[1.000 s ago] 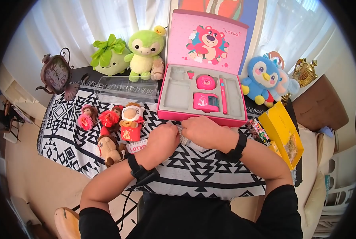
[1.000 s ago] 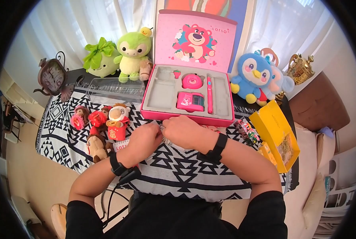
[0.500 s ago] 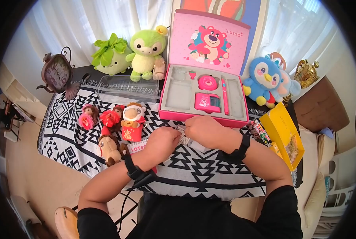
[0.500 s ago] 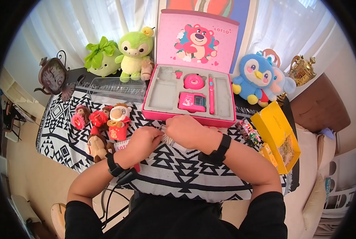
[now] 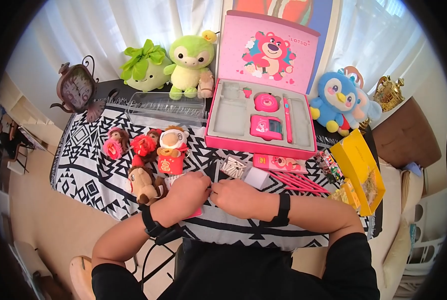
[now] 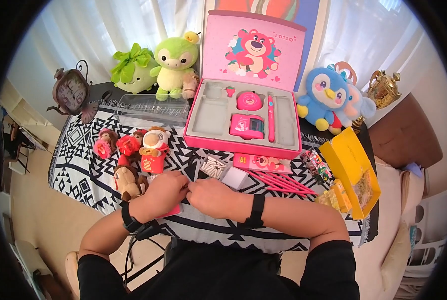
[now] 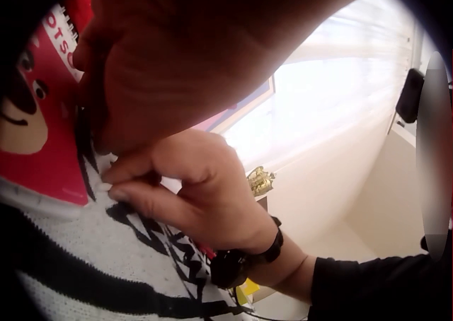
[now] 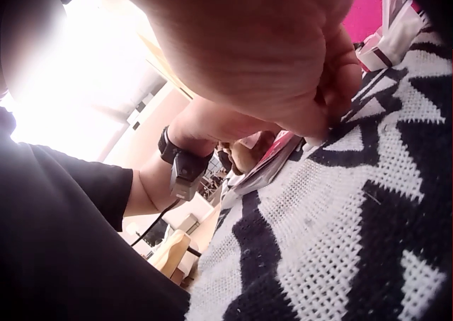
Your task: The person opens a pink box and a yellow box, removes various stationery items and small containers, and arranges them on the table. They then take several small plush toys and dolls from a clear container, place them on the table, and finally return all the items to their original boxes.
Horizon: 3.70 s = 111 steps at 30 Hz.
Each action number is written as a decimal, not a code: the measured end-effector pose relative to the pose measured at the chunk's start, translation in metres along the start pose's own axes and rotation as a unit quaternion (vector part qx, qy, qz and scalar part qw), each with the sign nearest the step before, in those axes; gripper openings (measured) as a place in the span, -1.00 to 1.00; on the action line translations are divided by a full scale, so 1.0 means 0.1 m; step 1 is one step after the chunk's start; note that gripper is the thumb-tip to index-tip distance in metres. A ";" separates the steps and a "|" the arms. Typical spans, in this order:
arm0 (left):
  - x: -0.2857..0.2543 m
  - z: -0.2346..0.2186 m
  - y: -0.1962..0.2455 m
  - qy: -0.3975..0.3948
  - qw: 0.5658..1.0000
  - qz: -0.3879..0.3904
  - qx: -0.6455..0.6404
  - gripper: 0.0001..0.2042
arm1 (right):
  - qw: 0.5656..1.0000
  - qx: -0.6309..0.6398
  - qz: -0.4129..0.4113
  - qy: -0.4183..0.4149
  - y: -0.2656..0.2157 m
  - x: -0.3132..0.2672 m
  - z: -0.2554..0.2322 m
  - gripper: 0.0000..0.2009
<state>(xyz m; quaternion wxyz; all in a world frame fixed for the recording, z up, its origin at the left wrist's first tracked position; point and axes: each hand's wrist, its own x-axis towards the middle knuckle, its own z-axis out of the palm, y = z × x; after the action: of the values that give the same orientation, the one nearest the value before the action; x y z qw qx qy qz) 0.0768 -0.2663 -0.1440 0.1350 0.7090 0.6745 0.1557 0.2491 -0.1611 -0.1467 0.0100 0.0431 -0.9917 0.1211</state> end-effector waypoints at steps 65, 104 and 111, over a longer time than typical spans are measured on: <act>0.04 0.09 0.40 -0.006 0.990 0.013 -0.139 -0.55 | 0.948 0.189 0.163 0.197 -0.12 -0.84 -0.02 -0.47; 0.05 0.16 0.47 -0.207 0.735 -0.043 -0.644 -0.73 | 0.591 0.718 0.218 0.296 0.13 -0.60 -0.02 -0.85; 0.09 0.34 0.43 -0.181 0.700 -0.046 -0.690 -0.65 | 0.488 0.797 0.170 0.311 0.26 -0.61 -0.06 -0.78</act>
<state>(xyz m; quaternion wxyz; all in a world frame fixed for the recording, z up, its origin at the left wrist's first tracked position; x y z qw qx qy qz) 0.1299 -0.2585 -0.1576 0.7126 0.3999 0.3728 0.4396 0.3075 -0.1292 -0.1492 0.2585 -0.1776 -0.3918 0.8649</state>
